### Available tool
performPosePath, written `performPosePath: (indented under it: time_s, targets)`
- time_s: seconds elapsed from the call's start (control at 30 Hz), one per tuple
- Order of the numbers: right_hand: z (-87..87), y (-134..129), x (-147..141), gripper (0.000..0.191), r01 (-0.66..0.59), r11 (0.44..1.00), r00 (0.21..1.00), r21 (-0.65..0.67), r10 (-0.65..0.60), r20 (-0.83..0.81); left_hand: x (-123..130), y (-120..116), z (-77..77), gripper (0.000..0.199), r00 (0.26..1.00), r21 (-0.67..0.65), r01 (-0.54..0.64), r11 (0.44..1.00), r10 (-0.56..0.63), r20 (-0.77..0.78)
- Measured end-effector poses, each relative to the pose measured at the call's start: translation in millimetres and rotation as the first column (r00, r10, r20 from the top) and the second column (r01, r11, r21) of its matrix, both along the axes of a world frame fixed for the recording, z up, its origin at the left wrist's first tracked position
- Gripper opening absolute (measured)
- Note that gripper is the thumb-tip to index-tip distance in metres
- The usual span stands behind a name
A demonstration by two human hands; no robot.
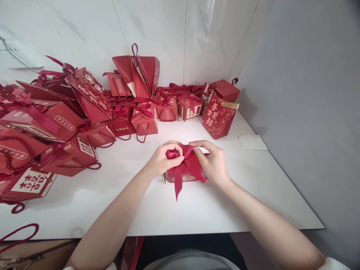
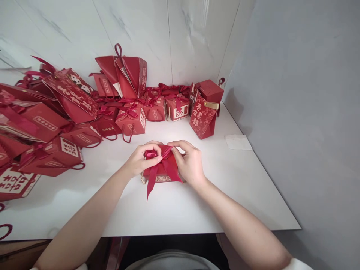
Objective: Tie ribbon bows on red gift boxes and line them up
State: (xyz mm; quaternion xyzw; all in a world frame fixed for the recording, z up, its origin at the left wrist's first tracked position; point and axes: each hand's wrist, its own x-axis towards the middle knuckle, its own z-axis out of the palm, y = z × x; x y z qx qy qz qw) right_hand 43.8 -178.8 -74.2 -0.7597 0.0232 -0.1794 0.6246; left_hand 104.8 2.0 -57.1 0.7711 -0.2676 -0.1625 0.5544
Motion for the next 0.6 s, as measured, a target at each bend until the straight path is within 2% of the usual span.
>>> performPosePath:
  time_s: [0.1, 0.2, 0.3, 0.37, 0.43, 0.5, 0.6]
  targets:
    - [-2.1, -5, 3, 0.02, -0.075, 0.995, 0.996, 0.071, 0.078, -0.038, -2, 0, -1.8, 0.012, 1.0, -0.007, -0.002, 1.0, 0.002, 0.014]
    - [-3.3, -17, 7, 0.026, -0.193, 0.966, 0.981, 0.171, 0.196, -0.002, -1, 3, -1.7, 0.02, 1.0, -0.083, -0.021, 0.996, 0.022, 0.01]
    - [-2.5, -28, 10, 0.024, -0.221, 0.934, 0.971, 0.282, 0.236, -0.021, 4, 13, 2.9, 0.028, 0.99, -0.143, -0.116, 0.983, 0.127, 0.069]
    - [-0.3, -30, 10, 0.023, -0.189, 0.937, 0.975, 0.295, 0.215, -0.058, 9, 21, 7.6, 0.026, 0.96, -0.105, -0.195, 0.975, 0.212, 0.185]
    - [2.5, -28, 8, 0.035, -0.146, 0.958, 0.982, 0.247, 0.171, -0.081, 13, 27, 12.0, 0.028, 0.935, -0.029, -0.224, 0.974, 0.223, 0.276]
    - [5.0, -24, 6, 0.046, -0.139, 0.967, 0.981, 0.215, 0.164, -0.103, 14, 30, 14.7, 0.032, 0.941, 0.041, -0.199, 0.979, 0.179, 0.287]
    - [6.6, -21, 5, 0.053, -0.165, 0.954, 0.972, 0.252, 0.201, -0.124, 13, 29, 14.7, 0.035, 0.965, 0.091, -0.156, 0.984, 0.132, 0.225]
